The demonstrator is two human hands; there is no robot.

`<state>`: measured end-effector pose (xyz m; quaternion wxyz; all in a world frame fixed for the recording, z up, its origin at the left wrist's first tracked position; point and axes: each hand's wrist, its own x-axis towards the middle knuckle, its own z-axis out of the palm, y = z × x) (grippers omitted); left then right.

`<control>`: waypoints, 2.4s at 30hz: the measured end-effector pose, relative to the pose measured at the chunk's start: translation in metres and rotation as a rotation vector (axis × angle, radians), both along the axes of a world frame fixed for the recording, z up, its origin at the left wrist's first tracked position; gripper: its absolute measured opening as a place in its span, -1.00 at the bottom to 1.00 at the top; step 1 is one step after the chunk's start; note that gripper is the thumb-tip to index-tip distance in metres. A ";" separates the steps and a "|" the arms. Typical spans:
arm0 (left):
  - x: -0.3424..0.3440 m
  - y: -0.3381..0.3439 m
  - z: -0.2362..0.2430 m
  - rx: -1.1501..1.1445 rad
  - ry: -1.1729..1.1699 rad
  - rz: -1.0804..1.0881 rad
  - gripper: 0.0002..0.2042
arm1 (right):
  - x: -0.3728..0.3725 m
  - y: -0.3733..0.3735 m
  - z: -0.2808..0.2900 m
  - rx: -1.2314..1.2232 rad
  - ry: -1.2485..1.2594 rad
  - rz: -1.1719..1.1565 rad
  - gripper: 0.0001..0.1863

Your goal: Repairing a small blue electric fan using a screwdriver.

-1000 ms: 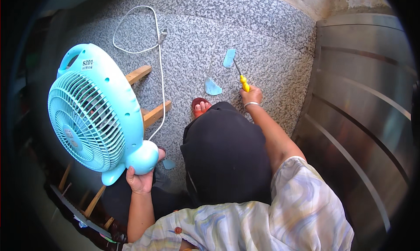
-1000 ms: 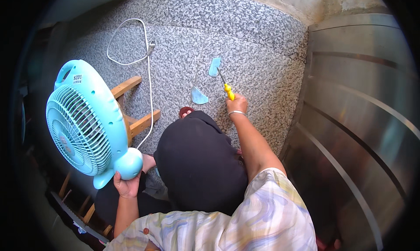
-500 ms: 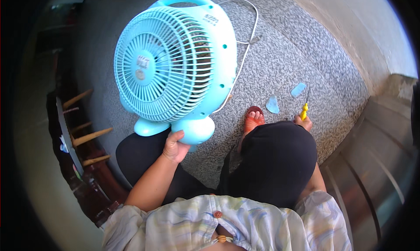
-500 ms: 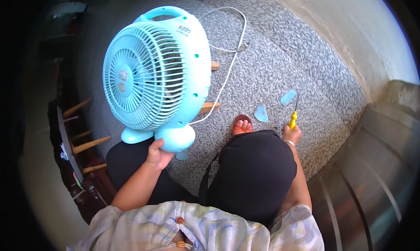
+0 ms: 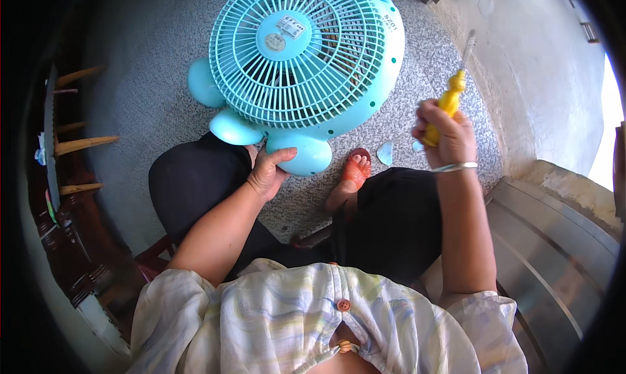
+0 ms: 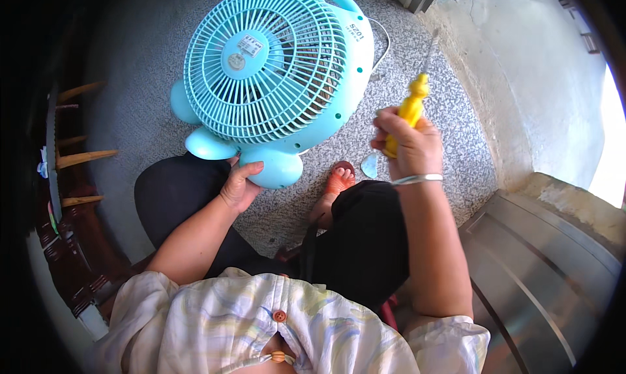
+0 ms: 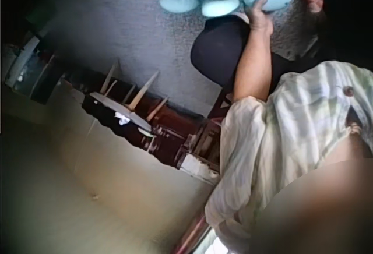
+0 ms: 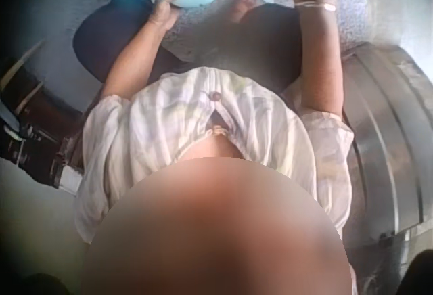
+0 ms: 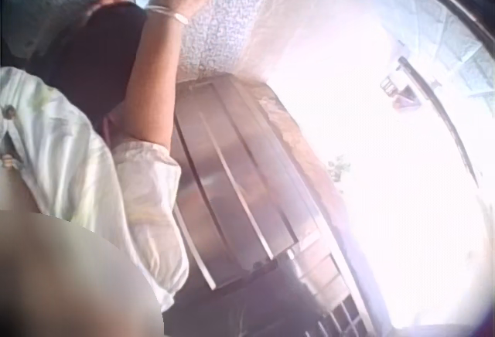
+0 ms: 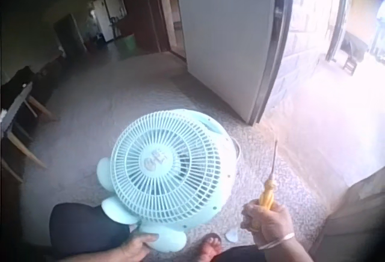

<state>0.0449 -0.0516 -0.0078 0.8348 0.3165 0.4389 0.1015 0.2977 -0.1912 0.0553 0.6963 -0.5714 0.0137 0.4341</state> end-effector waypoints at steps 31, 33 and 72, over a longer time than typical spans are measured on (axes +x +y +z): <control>0.000 0.001 -0.006 -0.028 -0.003 0.024 -0.46 | -0.029 0.042 -0.047 -0.309 -0.005 -0.054 -0.84; 0.000 0.001 -0.011 -0.025 -0.018 0.012 -0.45 | -0.020 0.039 -0.035 -0.226 0.063 -0.141 -0.84; 0.000 -0.001 -0.001 0.059 0.129 -0.174 -0.23 | -0.070 -0.144 -0.335 -1.178 -0.401 0.048 -0.87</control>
